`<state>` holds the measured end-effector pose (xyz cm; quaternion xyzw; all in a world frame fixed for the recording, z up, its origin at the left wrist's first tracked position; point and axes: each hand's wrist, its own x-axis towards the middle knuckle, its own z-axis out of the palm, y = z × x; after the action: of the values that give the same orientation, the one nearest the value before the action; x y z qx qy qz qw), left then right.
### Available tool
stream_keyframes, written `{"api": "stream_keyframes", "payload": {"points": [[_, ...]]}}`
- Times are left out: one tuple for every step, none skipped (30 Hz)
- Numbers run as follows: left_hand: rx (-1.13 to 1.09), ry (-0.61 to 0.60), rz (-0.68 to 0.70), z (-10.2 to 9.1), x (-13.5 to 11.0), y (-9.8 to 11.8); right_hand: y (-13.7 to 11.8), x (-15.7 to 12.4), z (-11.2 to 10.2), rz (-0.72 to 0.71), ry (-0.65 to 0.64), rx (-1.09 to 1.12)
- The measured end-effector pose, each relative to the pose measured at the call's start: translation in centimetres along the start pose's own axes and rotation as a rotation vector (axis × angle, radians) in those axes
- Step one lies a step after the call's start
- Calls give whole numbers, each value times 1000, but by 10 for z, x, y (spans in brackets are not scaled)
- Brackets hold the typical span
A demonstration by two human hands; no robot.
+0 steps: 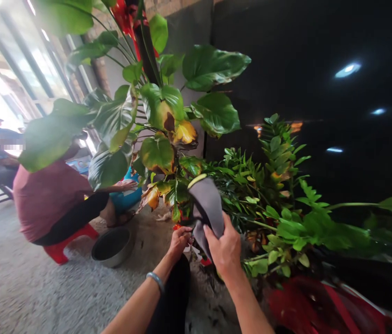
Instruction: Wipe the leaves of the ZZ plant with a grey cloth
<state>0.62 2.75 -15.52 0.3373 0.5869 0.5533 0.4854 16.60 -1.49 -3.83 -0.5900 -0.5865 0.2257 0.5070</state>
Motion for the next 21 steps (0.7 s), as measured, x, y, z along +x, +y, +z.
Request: {"api": "stream_keyframes", "payload": {"points": [[4, 1, 0, 2, -1, 0, -5, 9, 4, 12, 7, 5], [7, 2, 6, 3, -1, 0, -8, 14, 8, 28, -34, 7], [9, 2, 14, 3, -2, 1, -6, 14, 12, 52, -105, 10], [10, 1, 23, 3, -2, 2, -2, 10, 16, 83, -190, 12], [8, 0, 35, 2, -3, 3, 4, 1, 18, 120, -281, 14], [5, -1, 47, 0, -3, 5, 12, -10, 19, 159, -372, 16], [0, -1, 59, -2, -3, 6, 18, -23, 18, 194, -455, 18], [-5, -2, 69, -4, -3, 7, 24, -36, 16, 220, -525, 27], [-10, -4, 77, -6, -3, 8, 26, -45, 12, 230, -574, 45], [-15, -7, 81, -7, -4, 9, 26, -51, 8, 218, -589, 73], [-18, -12, 81, -8, -4, 9, 23, -53, 4, 191, -556, 103], [-18, -17, 76, -7, -5, 9, 17, -49, 1, 151, -481, 127], [-15, -21, 69, -6, -5, 9, 9, -41, -1, 104, -379, 137], [-10, -22, 60, -5, -5, 8, 1, -30, -1, 57, -271, 124], [-1, -19, 50, -3, -6, 8, -7, -17, 0, 16, -175, 87], [9, -14, 41, -2, -6, 7, -13, -5, 3, -16, -107, 29], [19, -7, 34, 0, -6, 6, -16, 6, 7, -35, -77, -44], [29, 0, 28, 0, -5, 6, -16, 13, 12, -36, -83, -123], [39, 3, 25, 0, -5, 5, -13, 16, 16, -18, -114, -201], [49, 6, 23, 0, -4, 5, -7, 14, 20, 10, -158, -267], [59, 7, 22, -1, -4, 4, 2, 7, 22, 45, -205, -316]]}}
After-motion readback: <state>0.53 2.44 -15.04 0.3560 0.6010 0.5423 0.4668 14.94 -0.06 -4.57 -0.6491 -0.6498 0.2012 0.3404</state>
